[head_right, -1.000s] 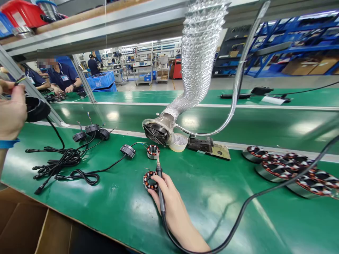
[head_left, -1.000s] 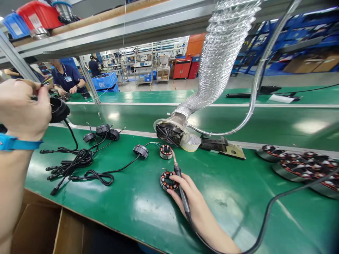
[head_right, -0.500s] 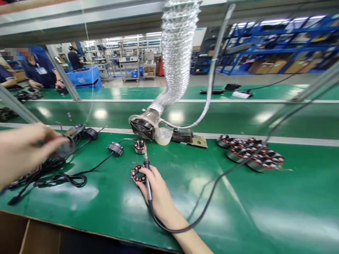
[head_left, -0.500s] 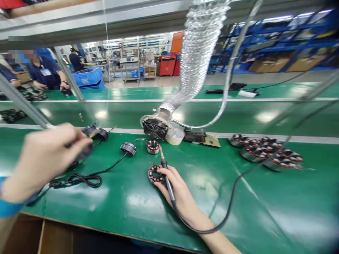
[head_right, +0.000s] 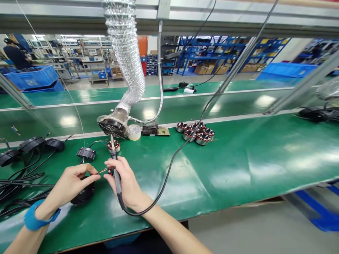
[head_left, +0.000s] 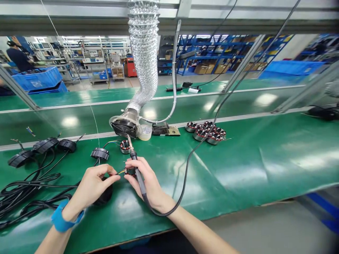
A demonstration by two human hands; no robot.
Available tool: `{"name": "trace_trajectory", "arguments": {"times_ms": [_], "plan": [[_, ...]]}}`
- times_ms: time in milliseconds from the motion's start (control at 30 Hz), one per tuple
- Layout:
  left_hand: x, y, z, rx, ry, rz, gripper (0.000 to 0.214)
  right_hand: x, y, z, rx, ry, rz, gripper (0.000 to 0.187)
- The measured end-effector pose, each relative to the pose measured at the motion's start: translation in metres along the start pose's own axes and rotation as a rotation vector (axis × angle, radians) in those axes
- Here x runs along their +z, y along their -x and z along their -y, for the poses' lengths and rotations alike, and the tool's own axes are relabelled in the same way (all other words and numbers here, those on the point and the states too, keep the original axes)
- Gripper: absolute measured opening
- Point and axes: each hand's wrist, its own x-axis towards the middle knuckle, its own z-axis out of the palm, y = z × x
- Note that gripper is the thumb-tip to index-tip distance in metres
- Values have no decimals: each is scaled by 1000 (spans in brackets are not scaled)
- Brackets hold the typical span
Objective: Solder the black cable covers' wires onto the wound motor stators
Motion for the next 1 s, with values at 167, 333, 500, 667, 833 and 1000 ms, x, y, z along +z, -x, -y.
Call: {"name": "trace_trajectory", "arguments": {"times_ms": [167,333,500,667,833,1000], "plan": [[-1,-2,-5,-42,29,95,26,12,-7,3,42,-99,-88,24],[-7,-15,-7,-92,263,245,27,18,-6,0,122,-170,-164,24],[-5,-20,-3,-144,424,219,22,24,-5,-3,174,-163,-242,25],[-2,-18,-4,-171,432,162,23,25,-4,-1,180,-134,-237,24],[-2,-21,-4,-214,436,149,25,18,-12,4,138,-43,-202,29],[1,-26,-3,-145,357,306,22,18,-27,10,-35,8,-134,34]]}}
